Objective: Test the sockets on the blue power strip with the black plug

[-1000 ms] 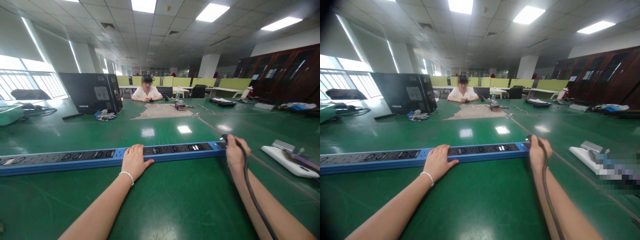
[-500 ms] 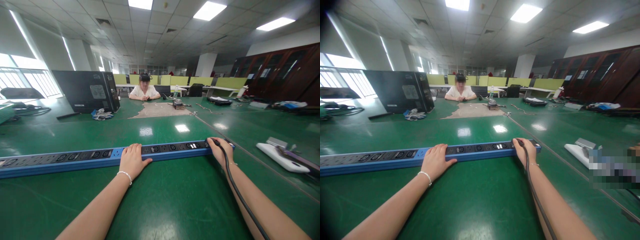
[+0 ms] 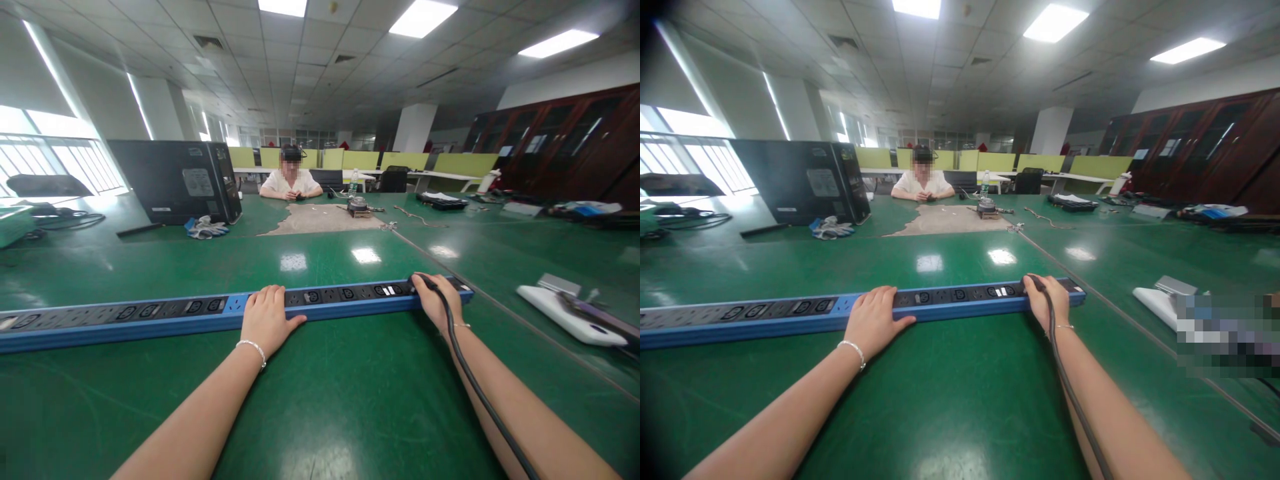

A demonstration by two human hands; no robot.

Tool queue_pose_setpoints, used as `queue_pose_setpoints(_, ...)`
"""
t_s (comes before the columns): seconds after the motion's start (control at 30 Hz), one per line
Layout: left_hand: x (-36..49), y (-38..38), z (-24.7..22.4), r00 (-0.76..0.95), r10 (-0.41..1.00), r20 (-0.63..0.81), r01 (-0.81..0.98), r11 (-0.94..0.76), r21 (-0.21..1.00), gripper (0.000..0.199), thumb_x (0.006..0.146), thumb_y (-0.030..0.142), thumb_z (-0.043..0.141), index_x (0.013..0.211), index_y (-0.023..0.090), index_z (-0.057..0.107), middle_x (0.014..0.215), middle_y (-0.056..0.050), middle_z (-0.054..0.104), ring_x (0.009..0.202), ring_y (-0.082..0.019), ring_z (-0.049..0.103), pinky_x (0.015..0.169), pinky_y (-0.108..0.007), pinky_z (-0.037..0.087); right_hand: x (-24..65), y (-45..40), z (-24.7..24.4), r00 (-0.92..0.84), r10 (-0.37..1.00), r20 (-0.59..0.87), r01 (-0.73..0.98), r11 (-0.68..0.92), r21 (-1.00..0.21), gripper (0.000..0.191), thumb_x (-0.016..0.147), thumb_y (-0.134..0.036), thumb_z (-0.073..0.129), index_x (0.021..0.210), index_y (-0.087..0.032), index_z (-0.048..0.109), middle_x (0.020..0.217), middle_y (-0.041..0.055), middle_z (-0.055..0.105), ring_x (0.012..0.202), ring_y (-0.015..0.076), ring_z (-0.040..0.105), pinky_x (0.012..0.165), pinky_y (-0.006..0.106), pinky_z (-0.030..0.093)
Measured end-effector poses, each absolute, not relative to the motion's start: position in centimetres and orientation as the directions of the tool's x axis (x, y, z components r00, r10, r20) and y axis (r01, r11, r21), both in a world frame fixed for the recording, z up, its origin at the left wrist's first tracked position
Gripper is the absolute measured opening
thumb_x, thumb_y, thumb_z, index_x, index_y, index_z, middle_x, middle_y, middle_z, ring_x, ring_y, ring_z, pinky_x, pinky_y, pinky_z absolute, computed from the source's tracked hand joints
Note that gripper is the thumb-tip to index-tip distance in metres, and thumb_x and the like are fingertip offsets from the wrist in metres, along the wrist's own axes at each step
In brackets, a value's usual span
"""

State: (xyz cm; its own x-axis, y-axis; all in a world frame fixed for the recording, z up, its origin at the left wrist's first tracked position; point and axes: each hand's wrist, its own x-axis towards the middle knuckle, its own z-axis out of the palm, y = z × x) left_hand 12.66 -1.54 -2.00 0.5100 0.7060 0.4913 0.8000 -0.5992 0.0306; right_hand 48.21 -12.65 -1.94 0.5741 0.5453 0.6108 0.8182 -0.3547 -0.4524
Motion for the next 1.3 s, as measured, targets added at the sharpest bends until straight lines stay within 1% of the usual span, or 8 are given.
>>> queue_pose_setpoints(0.13,12.7,-1.5,-2.0,0.505,0.71,0.491,0.799,-0.599,0.044,0.064,0.071,0.057,0.058,0.116,0.013,0.049,0.12,-0.015,0.056,0.114,-0.029,0.047,0.098,-0.041,0.032,48.6,-12.7,-2.3,0.609,0.535,0.585,0.792,-0.369,-0.487,0.049,0.079,-0.056,0.039,0.076,-0.017,0.068,0.08,0.0106,0.067,0.082,0.0269,0.061,0.077,0.038,0.044)
queue_pose_setpoints(0.3,12.7,-1.5,-2.0,0.506,0.707,0.493,0.801,-0.598,0.035,0.063,0.071,0.056,0.058,0.116,0.013,0.049,0.12,-0.015,0.056,0.114,-0.029,0.047,0.097,-0.042,0.033,48.7,-12.7,-2.4,0.605,0.526,0.598,0.793,-0.325,-0.516,0.047,0.079,-0.054,0.041,0.082,-0.016,0.07,0.09,0.0124,0.069,0.091,0.0287,0.061,0.084,0.04,0.043)
queue_pose_setpoints(0.53,12.7,-1.5,-2.1,0.513,0.698,0.499,0.796,-0.605,0.028,0.063,0.071,0.057,0.057,0.116,0.013,0.049,0.119,-0.015,0.056,0.114,-0.029,0.047,0.097,-0.042,0.033,47.8,-12.2,-3.2,0.437,0.501,0.747,0.899,-0.228,-0.373,0.04,0.08,-0.047,0.044,0.088,-0.017,0.069,0.093,0.0096,0.07,0.091,0.024,0.062,0.087,0.037,0.044)
queue_pose_setpoints(0.7,12.6,-1.5,-2.1,0.517,0.692,0.503,0.794,-0.608,0.02,0.065,0.072,0.057,0.056,0.116,0.011,0.049,0.119,-0.016,0.056,0.114,-0.029,0.047,0.097,-0.042,0.033,46.6,-12.1,-3.7,0.521,0.451,0.725,0.851,-0.339,-0.401,0.038,0.082,-0.044,0.042,0.098,-0.021,0.067,0.108,0.0081,0.066,0.113,0.0267,0.052,0.096,0.045,0.036)
queue_pose_setpoints(0.83,12.6,-1.4,-2.1,0.518,0.692,0.502,0.794,-0.608,0.018,0.064,0.072,0.057,0.056,0.116,0.012,0.049,0.119,-0.015,0.057,0.114,-0.029,0.047,0.097,-0.042,0.033,46.7,-12.3,-4.0,0.556,0.461,0.692,0.829,-0.369,-0.42,0.038,0.084,-0.043,0.04,0.099,-0.021,0.067,0.116,0.007,0.062,0.12,0.0274,0.046,0.1,0.049,0.031)
queue_pose_setpoints(0.97,12.7,-1.4,-2.2,0.516,0.691,0.506,0.797,-0.604,0.012,0.064,0.072,0.058,0.056,0.116,0.012,0.049,0.119,-0.015,0.056,0.114,-0.029,0.048,0.097,-0.042,0.033,47.2,-12.6,-4.1,0.56,0.492,0.666,0.827,-0.387,-0.408,0.038,0.084,-0.043,0.041,0.101,-0.021,0.066,0.115,0.0068,0.063,0.12,0.0275,0.046,0.102,0.05,0.028)
queue_pose_setpoints(1.1,12.7,-1.5,-2.2,0.519,0.692,0.501,0.797,-0.604,0.01,0.064,0.072,0.057,0.055,0.117,0.012,0.049,0.119,-0.016,0.056,0.114,-0.029,0.047,0.097,-0.042,0.032,47.3,-12.7,-4.1,0.561,0.513,0.65,0.825,-0.407,-0.391,0.039,0.081,-0.045,0.044,0.103,-0.022,0.066,0.112,0.0072,0.064,0.114,0.0275,0.051,0.099,0.047,0.032)
queue_pose_setpoints(1.3,12.7,-1.4,-2.2,0.511,0.694,0.506,0.798,-0.603,0.021,0.064,0.072,0.058,0.056,0.116,0.012,0.049,0.119,-0.016,0.056,0.114,-0.029,0.047,0.098,-0.041,0.032,47.3,-12.6,-3.8,0.502,0.46,0.733,0.86,-0.353,-0.368,0.038,0.08,-0.046,0.043,0.095,-0.021,0.068,0.099,0.0076,0.067,0.097,0.024,0.057,0.09,0.041,0.038)
